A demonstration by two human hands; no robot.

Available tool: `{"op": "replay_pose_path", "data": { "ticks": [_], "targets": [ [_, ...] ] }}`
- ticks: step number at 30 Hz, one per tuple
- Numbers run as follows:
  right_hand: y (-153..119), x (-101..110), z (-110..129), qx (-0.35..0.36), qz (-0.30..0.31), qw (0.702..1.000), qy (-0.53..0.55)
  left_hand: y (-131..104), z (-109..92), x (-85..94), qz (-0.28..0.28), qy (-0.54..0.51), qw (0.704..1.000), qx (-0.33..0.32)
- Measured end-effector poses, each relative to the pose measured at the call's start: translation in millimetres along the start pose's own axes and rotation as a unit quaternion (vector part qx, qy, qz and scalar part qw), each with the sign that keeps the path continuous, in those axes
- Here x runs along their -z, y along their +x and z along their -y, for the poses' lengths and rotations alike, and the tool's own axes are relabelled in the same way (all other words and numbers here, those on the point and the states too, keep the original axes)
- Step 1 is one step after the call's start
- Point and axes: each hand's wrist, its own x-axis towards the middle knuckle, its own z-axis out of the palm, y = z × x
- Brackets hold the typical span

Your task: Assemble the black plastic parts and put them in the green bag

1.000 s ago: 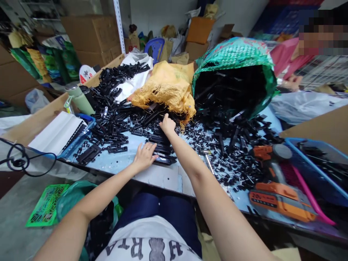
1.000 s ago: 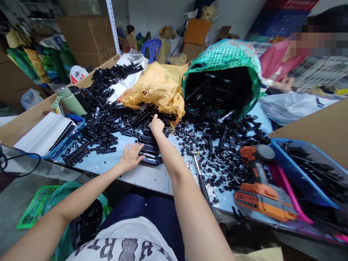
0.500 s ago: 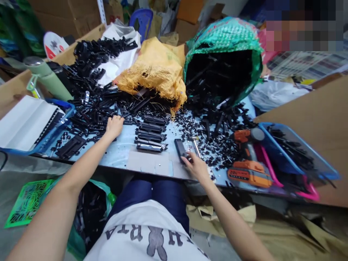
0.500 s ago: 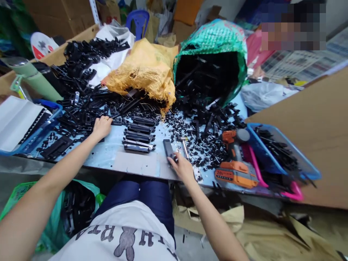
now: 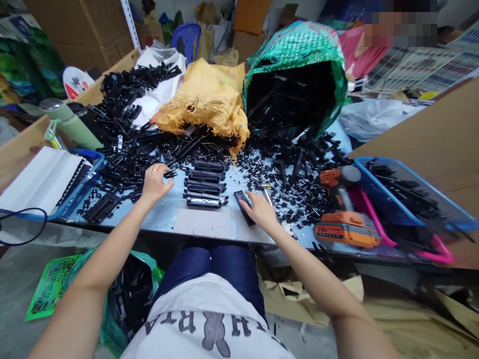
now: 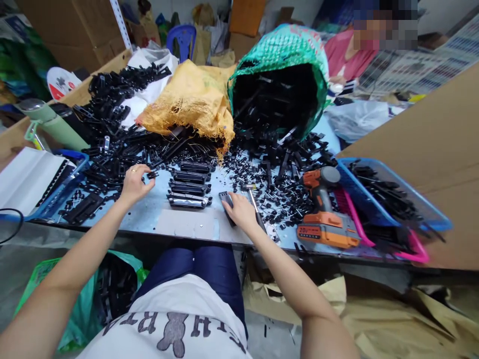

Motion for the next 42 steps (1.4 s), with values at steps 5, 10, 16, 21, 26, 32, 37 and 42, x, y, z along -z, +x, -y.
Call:
{"op": "replay_pose_path", "data": {
  "ticks": [5,10,16,21,26,32,37,42],
  "targets": [
    [6.0,-2.4,10.1,-0.012,0.010,0.989,0.146,-46.5,-84.5,-4.4,0.055,-0.235,0.967,-0.083],
    [-12.3,7.7,46.7,-0.066,0.045,0.825,0.559,-72.0,-137.7,-31.9,0.108,-0.373,0.921,0.006],
    [-20.8,14.8,52.6,0.022,0.052,0.797,0.601,-73.6,-149.8,-24.1,0.089,-0.334,0.938,0.010],
    [-16.5,22.8,47.9,0.126,0.008,0.864,0.487,-82.7,-163.2,-29.9,0.014,-0.317,0.948,0.025],
    [-24.5,19.0,76.9,0.090,-0.101,0.847,0.514,-81.1,-182.1,-38.6,-0.145,-0.324,0.932,0.072],
    [-27.5,13.8,84.7,0.090,-0.139,0.867,0.471,-67.6,-163.1,-30.7,-0.087,-0.345,0.934,-0.019],
    [-19.4,8.7,77.9,0.151,-0.064,0.906,0.390,-88.2,-162.4,-47.9,-0.067,-0.356,0.925,0.110],
    [28.3,13.9,-1.2,0.036,-0.046,0.985,0.160,-118.6,-155.8,-48.0,0.045,-0.232,0.964,0.125]
  ]
}}
